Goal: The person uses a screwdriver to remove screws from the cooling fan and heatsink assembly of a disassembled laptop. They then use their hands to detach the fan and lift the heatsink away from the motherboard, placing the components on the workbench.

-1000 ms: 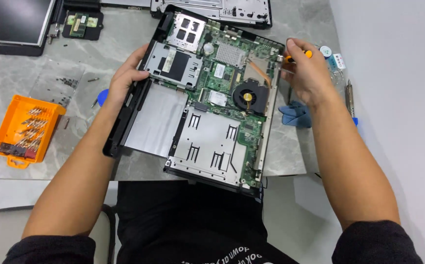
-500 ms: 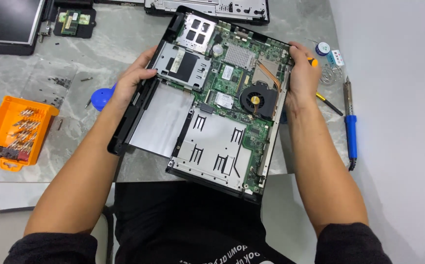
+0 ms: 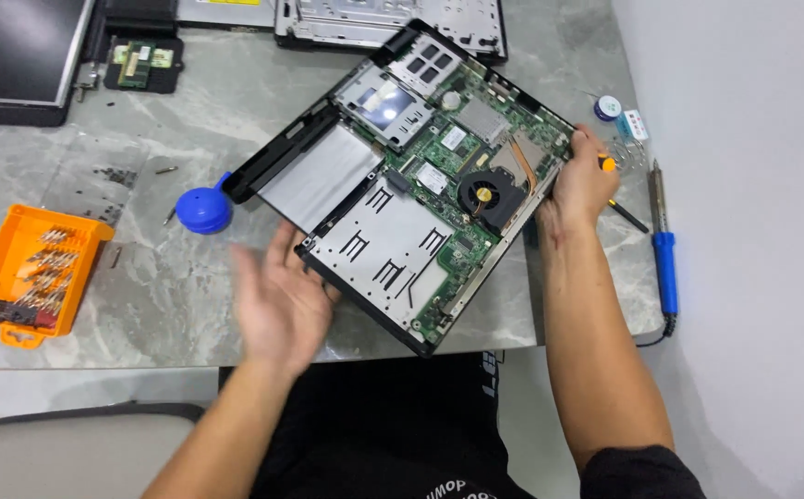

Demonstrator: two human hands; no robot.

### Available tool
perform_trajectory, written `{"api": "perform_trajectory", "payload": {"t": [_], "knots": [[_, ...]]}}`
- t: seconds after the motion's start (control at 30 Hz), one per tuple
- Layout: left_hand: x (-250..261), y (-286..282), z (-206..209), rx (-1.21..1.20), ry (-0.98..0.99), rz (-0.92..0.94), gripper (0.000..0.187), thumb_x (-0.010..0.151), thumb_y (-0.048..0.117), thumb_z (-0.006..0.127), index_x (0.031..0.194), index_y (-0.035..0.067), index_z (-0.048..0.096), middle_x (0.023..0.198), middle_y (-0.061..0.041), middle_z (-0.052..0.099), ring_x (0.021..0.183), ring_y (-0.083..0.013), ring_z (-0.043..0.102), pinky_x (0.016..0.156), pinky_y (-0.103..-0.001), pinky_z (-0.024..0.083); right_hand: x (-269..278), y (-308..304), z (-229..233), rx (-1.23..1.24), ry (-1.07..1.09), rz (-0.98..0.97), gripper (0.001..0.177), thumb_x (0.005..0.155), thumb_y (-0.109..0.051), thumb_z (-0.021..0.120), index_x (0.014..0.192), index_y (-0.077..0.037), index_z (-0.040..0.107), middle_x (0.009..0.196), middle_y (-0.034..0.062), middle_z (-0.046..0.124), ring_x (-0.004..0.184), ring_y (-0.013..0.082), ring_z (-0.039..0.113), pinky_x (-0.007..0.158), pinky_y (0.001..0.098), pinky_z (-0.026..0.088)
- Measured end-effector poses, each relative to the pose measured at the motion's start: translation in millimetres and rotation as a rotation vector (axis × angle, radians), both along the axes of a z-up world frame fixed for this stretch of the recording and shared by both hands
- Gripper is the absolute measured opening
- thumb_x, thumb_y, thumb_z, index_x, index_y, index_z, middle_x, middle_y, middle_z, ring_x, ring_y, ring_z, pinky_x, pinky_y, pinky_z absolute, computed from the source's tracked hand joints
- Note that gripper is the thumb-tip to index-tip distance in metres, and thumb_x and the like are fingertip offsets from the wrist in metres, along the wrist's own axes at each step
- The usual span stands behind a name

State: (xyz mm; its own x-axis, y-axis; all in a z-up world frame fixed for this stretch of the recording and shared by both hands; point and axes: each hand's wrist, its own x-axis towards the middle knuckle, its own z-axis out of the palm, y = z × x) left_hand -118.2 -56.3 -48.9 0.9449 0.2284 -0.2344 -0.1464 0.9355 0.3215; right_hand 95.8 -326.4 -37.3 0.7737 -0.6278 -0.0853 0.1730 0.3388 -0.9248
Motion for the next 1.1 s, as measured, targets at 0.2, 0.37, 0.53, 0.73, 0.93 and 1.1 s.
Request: {"api": "perform_trajectory", "payload": {"t": [0.2, 0.37, 0.53, 0.73, 0.93, 1.1], "knots": [[4, -2, -3, 0.866, 0.15, 0.027, 0.083, 0.082, -0.007, 0.061, 0.149, -0.002, 0.011, 0.141, -0.02, 0.042, 0.111, -0.0274, 0.058, 0.084, -0.031, 0.054, -5, 4, -13, 0.026, -0.042, -0.048, 0.021, 0.074, -0.008, 0.067, 0.093, 0.0, 0.072, 0.079, 0.0183, 0.069, 0.067, 0.0242, 0.068, 0.061, 0.0353, 0.06], [11, 18, 8, 1.081, 0.216, -0.089, 0.083, 0.081, -0.008, 0.061, 0.147, -0.005, 0.012, 0.142, -0.031, 0.034, 0.116, -0.039, 0.053, 0.091, -0.042, 0.05, -6, -13, -21, -0.149, 0.026, 0.006, 0.019, 0.078, -0.01, 0.069, 0.096, -0.005, 0.074, 0.082, 0.0131, 0.066, 0.067, 0.0182, 0.062, 0.059, 0.032, 0.056], [17, 27, 19, 1.173, 0.263, -0.199, 0.084, 0.081, -0.003, 0.063, 0.148, -0.003, 0.013, 0.135, -0.025, 0.043, 0.099, -0.0304, 0.061, 0.079, -0.037, 0.055, -25, -5, 1, -0.284, 0.094, 0.073, 0.018, 0.08, -0.011, 0.07, 0.097, -0.009, 0.073, 0.082, 0.009, 0.062, 0.068, 0.0165, 0.059, 0.056, 0.0283, 0.052], [28, 36, 51, 1.551, 0.362, -0.36, 0.082, 0.081, 0.012, 0.07, 0.145, -0.008, 0.022, 0.092, -0.022, 0.063, 0.053, -0.0241, 0.067, 0.048, -0.032, 0.055, -41, 0, 11, -0.366, 0.072, 0.115, 0.019, 0.082, -0.009, 0.07, 0.101, -0.007, 0.071, 0.081, 0.0064, 0.056, 0.067, 0.0128, 0.054, 0.053, 0.0247, 0.046], [26, 30, 73, 1.765, 0.366, -0.395, 0.085, 0.079, 0.015, 0.074, 0.141, -0.016, 0.026, 0.117, -0.031, 0.051, 0.078, -0.0274, 0.067, 0.064, -0.036, 0.056, -49, -3, 16, -0.334, 0.008, 0.082, 0.017, 0.083, -0.005, 0.067, 0.1, -0.005, 0.069, 0.079, 0.0061, 0.055, 0.061, 0.0104, 0.054, 0.049, 0.0213, 0.044], [35, 38, 75, 1.844, 0.318, -0.472, 0.085, 0.078, 0.016, 0.075, 0.139, -0.018, 0.027, 0.116, -0.033, 0.05, 0.084, -0.0323, 0.067, 0.07, -0.041, 0.056, -39, -19, 4, -0.351, -0.01, 0.094, 0.014, 0.085, -0.005, 0.067, 0.099, -0.007, 0.068, 0.075, 0.008, 0.057, 0.048, 0.0128, 0.055, 0.041, 0.021, 0.044]]}}
